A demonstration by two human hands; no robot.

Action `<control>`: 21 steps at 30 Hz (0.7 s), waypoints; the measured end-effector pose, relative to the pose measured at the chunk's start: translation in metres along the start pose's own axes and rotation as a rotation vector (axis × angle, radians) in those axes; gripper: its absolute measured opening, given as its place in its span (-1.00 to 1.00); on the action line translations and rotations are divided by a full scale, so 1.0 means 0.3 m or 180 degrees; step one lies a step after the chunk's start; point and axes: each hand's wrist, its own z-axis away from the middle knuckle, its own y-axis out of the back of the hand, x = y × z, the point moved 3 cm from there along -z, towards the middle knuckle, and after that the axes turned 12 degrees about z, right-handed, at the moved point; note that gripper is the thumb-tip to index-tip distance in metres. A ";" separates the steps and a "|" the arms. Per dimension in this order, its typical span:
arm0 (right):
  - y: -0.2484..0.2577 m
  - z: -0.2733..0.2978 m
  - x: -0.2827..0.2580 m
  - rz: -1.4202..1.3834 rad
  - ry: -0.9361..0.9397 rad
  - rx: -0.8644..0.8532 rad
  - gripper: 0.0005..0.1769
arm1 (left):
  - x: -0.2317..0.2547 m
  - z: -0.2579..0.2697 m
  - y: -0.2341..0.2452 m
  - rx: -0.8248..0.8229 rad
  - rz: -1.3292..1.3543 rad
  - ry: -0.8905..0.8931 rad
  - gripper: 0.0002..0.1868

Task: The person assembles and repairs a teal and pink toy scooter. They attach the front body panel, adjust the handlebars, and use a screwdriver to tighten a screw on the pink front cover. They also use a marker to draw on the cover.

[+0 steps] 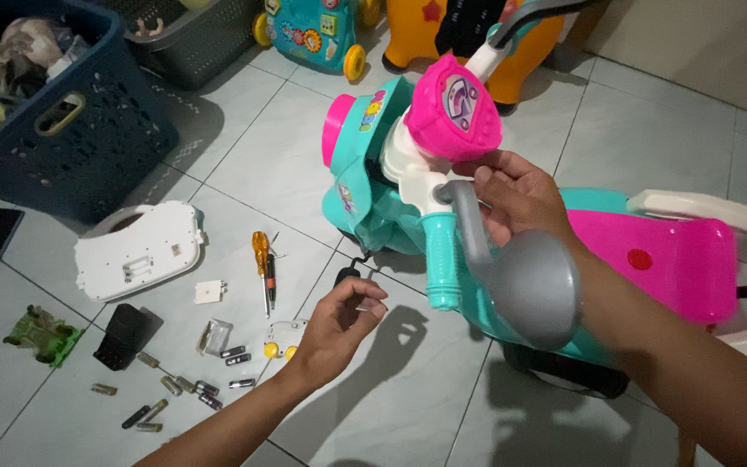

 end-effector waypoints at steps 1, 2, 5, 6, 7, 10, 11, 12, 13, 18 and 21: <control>0.001 0.001 -0.002 -0.0010 0.0127 -0.0152 -0.55 | 0.001 -0.002 -0.002 -0.0004 0.0014 0.0006 -0.82; 0.002 0.003 -0.002 -0.0028 0.0255 -0.0302 -0.54 | 0.005 -0.005 -0.004 -0.0024 -0.0028 -0.0003 -0.82; 0.016 -0.006 0.015 -0.0025 0.0379 -0.0478 -0.50 | 0.036 -0.016 -0.030 -0.0196 0.0071 -0.0019 -0.78; 0.023 -0.011 0.021 -0.0014 0.0375 -0.0495 -0.49 | 0.055 -0.017 -0.045 -0.0318 0.0252 -0.0016 -0.74; 0.027 -0.013 0.027 0.0004 0.0416 -0.0542 -0.50 | 0.079 -0.018 -0.063 -0.0441 0.0434 -0.0012 -0.70; 0.031 -0.012 0.048 0.0188 0.0422 -0.0567 -0.53 | 0.159 -0.006 -0.138 -0.1045 0.1567 0.0448 -0.46; 0.030 -0.010 0.058 0.0338 0.0330 -0.0494 -0.55 | 0.185 -0.006 -0.163 -0.1062 0.1714 0.0497 -0.42; 0.035 -0.003 0.066 0.0483 0.0233 -0.0429 -0.56 | 0.207 -0.007 -0.188 -0.1071 0.1859 0.0546 -0.36; 0.043 0.013 0.065 0.0609 0.0343 -0.0520 -0.59 | 0.227 -0.007 -0.212 -0.1077 0.2004 0.0595 -0.30; 0.104 0.105 0.030 0.0992 0.0312 -0.1132 -0.64 | 0.299 -0.022 -0.277 -0.0560 0.2218 0.1036 -0.29; 0.126 0.153 0.003 0.0977 -0.0053 -0.1297 -0.66 | 0.310 -0.021 -0.301 -0.0308 0.2188 0.1190 -0.29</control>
